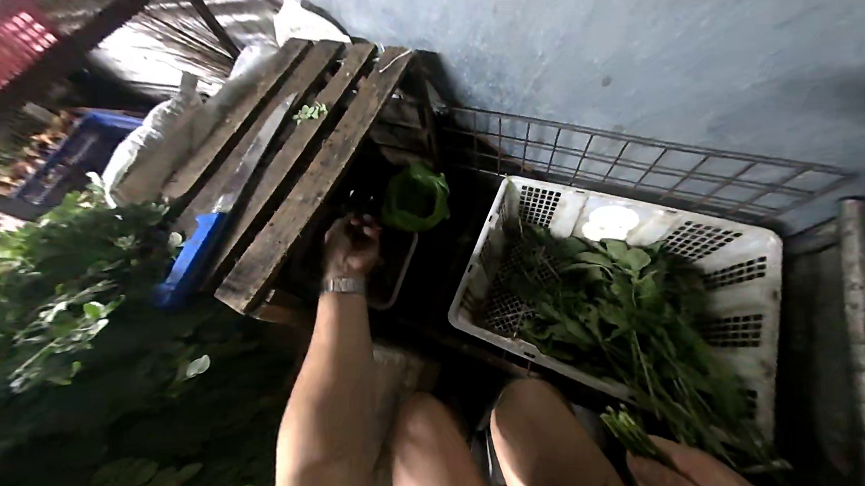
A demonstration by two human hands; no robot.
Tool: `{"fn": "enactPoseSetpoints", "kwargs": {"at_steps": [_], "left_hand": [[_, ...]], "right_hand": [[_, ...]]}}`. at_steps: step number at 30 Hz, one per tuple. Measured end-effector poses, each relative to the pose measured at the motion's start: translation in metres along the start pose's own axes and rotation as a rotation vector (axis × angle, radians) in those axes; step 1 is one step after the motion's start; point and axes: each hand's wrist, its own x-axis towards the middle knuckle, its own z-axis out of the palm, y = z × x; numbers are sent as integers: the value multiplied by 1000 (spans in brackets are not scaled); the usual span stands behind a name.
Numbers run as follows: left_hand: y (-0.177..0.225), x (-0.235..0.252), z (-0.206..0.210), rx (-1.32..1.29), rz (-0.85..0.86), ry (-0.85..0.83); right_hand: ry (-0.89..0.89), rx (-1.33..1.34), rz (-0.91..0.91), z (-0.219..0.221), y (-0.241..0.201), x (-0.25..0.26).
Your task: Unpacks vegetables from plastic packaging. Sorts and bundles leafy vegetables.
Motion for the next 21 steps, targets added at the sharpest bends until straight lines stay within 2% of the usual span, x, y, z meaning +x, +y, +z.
{"fn": "enactPoseSetpoints", "kwargs": {"at_steps": [1, 6, 8, 9, 13, 18, 20, 21], "left_hand": [[0, -28, 8, -86, -46, -105], [-9, -205, 51, -332, -155, -893], [-12, -258, 57, -306, -153, -1081], [-12, -277, 58, -244, -138, -1103], [-1, -326, 49, 85, 10, -1023], [15, -364, 25, 243, 154, -990], [23, -379, 19, 319, 247, -963], [28, -385, 16, 400, 328, -987]], "right_hand": [[0, 19, -8, 3, -4, -2], [62, -84, -209, 18, -31, -15], [85, -106, -280, 29, -43, -24], [97, -109, -317, 34, -48, -30], [150, -84, -488, 55, -60, -57], [136, -69, -549, 80, -69, -81], [193, -201, -535, 89, -73, -85], [257, -353, -541, 92, -75, -86]]}}
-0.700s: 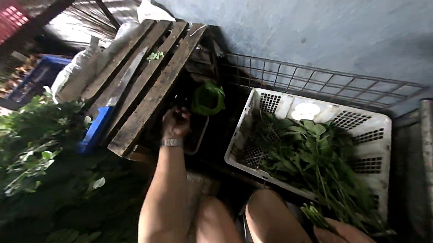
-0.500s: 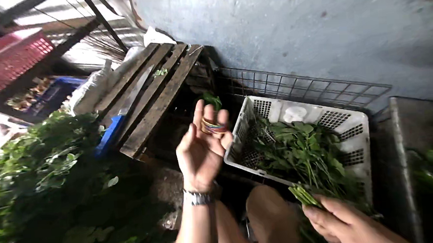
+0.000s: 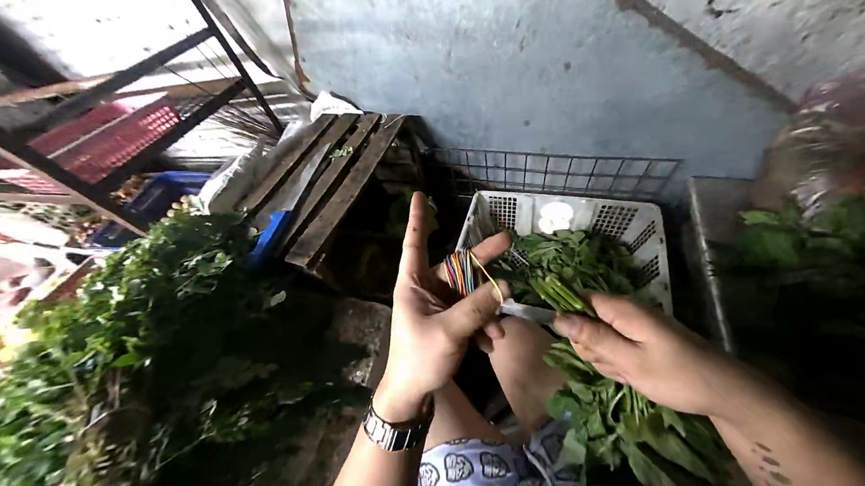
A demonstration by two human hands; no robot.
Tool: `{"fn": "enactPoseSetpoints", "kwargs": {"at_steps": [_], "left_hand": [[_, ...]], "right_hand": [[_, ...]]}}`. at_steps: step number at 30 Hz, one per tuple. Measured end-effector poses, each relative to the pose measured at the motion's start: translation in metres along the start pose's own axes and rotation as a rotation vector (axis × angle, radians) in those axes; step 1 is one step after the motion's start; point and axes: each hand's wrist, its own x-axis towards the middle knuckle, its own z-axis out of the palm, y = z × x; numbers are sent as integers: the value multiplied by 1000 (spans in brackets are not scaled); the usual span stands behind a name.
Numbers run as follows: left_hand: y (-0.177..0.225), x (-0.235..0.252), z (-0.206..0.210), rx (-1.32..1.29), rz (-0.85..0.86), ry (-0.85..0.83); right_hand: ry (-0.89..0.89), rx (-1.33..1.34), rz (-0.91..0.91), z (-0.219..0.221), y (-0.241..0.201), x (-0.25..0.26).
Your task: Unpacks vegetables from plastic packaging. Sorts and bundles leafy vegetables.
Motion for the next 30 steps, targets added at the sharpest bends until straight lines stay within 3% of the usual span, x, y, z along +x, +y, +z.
{"fn": "enactPoseSetpoints", "kwargs": {"at_steps": [3, 5, 7, 9, 11, 13, 14, 16, 17, 19, 21, 23, 24, 26, 27, 28, 30], "left_hand": [[22, -9, 2, 439, 91, -216], [24, -8, -3, 749, 50, -302], [21, -14, -12, 819, -15, -265], [28, -33, 3, 752, -8, -263], [48, -46, 26, 337, 137, -236], [64, -30, 15, -90, 305, 39], [62, -12, -3, -99, 366, 201], [35, 18, -39, 338, 385, 453], [17, 26, -49, 519, 334, 489], [9, 25, -47, 423, 109, 441], [31, 15, -32, 334, -12, 190], [51, 3, -6, 443, 70, -54], [58, 1, 2, 421, 163, -110], [55, 6, -10, 215, 289, -56], [44, 10, -26, 151, 265, -5], [30, 14, -41, 178, 182, 27], [14, 11, -55, 327, 31, -7]], "right_hand": [[94, -605, -207, 8, -19, -1], [270, -791, -442, 12, -26, 4], [532, -672, -470, 0, -35, 19], [681, -230, -379, -8, -35, 52], [550, 203, -264, 6, -30, 76], [289, 317, -143, 29, -31, 79], [160, 319, -134, 39, -37, 73], [-98, 411, -208, 48, -55, 58], [-220, 497, -233, 43, -61, 56], [-432, 671, -179, 27, -57, 65], [-534, 599, -22, 23, -37, 78], [-513, 286, 155, 37, -12, 87], [-419, 230, 179, 39, -3, 93], [-120, 422, 100, 27, -2, 103], [-39, 541, 43, 21, -9, 102], [-73, 571, -2, 18, -16, 97], [-339, 359, 39, 30, -17, 85]]}}
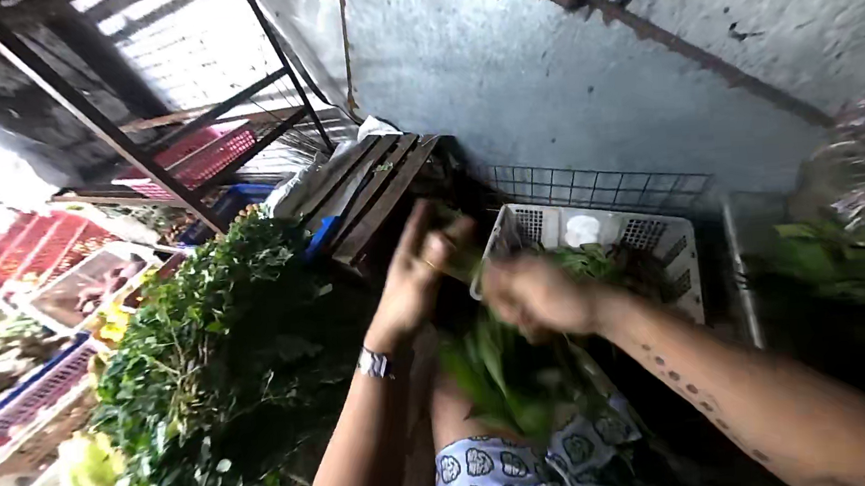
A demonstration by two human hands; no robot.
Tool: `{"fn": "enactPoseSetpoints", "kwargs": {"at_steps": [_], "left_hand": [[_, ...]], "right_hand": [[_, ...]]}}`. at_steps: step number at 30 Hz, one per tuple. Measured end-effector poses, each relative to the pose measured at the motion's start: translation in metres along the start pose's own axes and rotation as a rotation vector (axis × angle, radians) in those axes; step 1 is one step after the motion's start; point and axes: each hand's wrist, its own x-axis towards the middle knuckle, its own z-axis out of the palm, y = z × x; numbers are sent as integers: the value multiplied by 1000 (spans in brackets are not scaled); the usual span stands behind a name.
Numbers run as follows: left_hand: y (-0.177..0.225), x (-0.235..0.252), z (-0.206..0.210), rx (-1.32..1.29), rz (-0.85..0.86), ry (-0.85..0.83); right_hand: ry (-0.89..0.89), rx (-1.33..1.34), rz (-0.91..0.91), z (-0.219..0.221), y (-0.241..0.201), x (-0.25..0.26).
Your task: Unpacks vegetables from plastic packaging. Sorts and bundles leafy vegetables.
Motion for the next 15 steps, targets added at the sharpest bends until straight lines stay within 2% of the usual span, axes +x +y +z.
{"fn": "enactPoseSetpoints", "kwargs": {"at_steps": [1, 2, 4, 5, 6, 8, 9, 11, 12, 13, 15], "left_hand": [[7, -2, 4, 26, 14, -39], [19, -4, 9, -21, 79, -48], [29, 0, 7, -132, 208, 40], [21, 4, 0, -98, 206, 71], [9, 7, -7, -6, 148, 67], [4, 4, -5, 68, 64, 29], [15, 2, 0, 48, 95, 4], [28, 1, 3, -77, 205, 55], [22, 3, -3, -76, 213, 74], [11, 4, -10, -17, 169, 68], [7, -2, -8, 55, 96, 11]], "right_hand": [[-45, -69, 105, 7, 5, 4], [-1, -68, 161, 7, 8, 10], [204, 137, 64, -3, 3, 19], [203, 189, 2, -5, -5, 18], [128, 150, -6, -3, -10, 13], [-34, 16, 133, 8, -8, 12], [1, 26, 166, 8, -5, 17], [193, 225, 47, 1, -5, 26], [183, 264, -22, 2, -9, 25], [87, 206, -33, 5, -10, 21], [-110, 3, 105, 15, 0, 18]]}}
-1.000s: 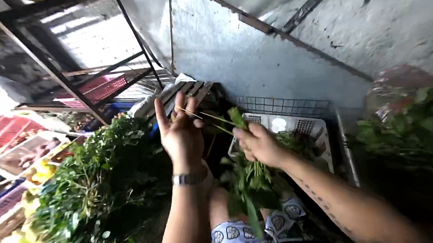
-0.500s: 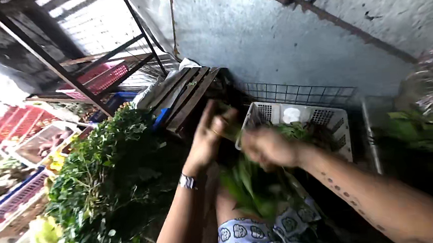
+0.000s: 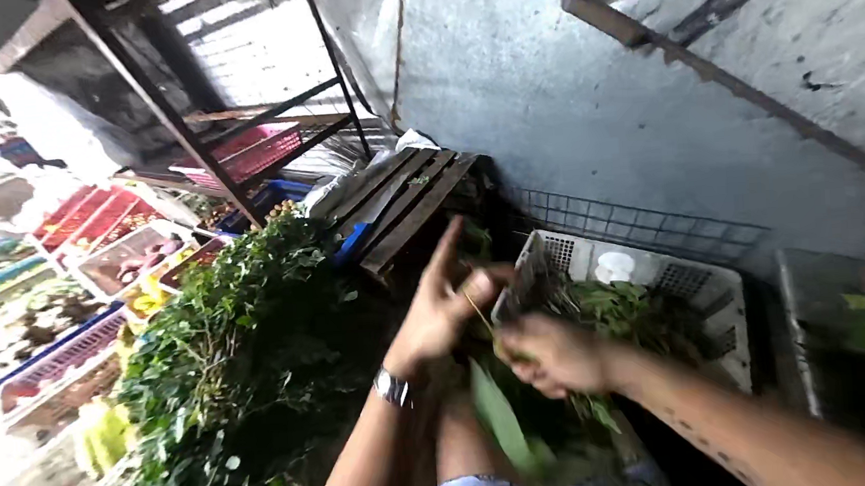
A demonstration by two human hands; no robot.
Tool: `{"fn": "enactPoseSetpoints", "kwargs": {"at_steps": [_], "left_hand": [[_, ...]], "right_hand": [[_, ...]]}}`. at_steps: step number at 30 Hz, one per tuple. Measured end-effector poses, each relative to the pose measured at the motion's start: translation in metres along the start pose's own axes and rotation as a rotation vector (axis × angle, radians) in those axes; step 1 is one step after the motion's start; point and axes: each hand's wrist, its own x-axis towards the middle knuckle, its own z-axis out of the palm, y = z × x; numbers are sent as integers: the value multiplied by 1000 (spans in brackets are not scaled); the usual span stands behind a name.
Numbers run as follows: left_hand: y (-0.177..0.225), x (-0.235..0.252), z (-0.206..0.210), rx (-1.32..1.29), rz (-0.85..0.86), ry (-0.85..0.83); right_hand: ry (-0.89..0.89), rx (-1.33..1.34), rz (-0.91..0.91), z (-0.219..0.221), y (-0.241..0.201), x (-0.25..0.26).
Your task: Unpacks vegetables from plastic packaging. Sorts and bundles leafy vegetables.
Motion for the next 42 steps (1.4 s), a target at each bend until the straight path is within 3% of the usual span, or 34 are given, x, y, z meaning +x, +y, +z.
{"fn": "enactPoseSetpoints", "kwargs": {"at_steps": [2, 4, 6, 8, 10, 12, 13, 15, 17, 19, 21, 26, 28, 30, 32, 34, 37, 39, 42], "left_hand": [[22, -4, 10, -81, 102, 43], [18, -2, 2, -210, 153, 167], [-7, 1, -16, -121, 57, 128], [2, -7, -12, -37, 19, 20], [19, -15, -4, -148, 104, 54], [3, -12, -11, -224, 89, 194], [-10, -9, -17, -185, 35, 196], [-13, -11, -18, -61, -25, 108], [6, -16, -11, -75, 80, 75], [2, -16, -9, -229, 157, 236], [-22, -7, -15, -224, 78, 358], [-29, 1, -10, -65, -222, 563], [-36, -4, -29, -172, -255, 756], [-46, -16, -60, -324, -274, 908], [-51, -31, -77, -397, -318, 1015], [-54, -46, -80, -442, -388, 1041], [-62, -62, -76, -527, -470, 999], [-65, -66, -79, -612, -505, 937], [-59, -56, -90, -516, -509, 768]], "right_hand": [[142, 53, 9, -2, 7, 13], [359, 249, -159, 2, 3, 20], [259, 83, -230, 12, 0, 14], [87, -155, -62, 16, 5, 16], [214, -15, -50, 12, 12, 28], [359, 195, -222, 18, 9, 30], [327, 164, -271, 22, 8, 28], [174, -30, -152, 26, 14, 27], [195, 6, -34, 20, 16, 38], [382, 91, -133, 21, 9, 40], [482, -100, -289, 31, 9, 40], [203, -608, -149, 26, 6, 43], [124, -809, -117, 12, -19, 52], [194, -923, -147, -15, -61, 70], [391, -803, -282, -51, -108, 97], [548, -491, -459, -81, -153, 134], [687, -98, -507, -118, -185, 202], [668, -41, -362, -134, -166, 232], [582, -82, -164, -130, -87, 229]]}}
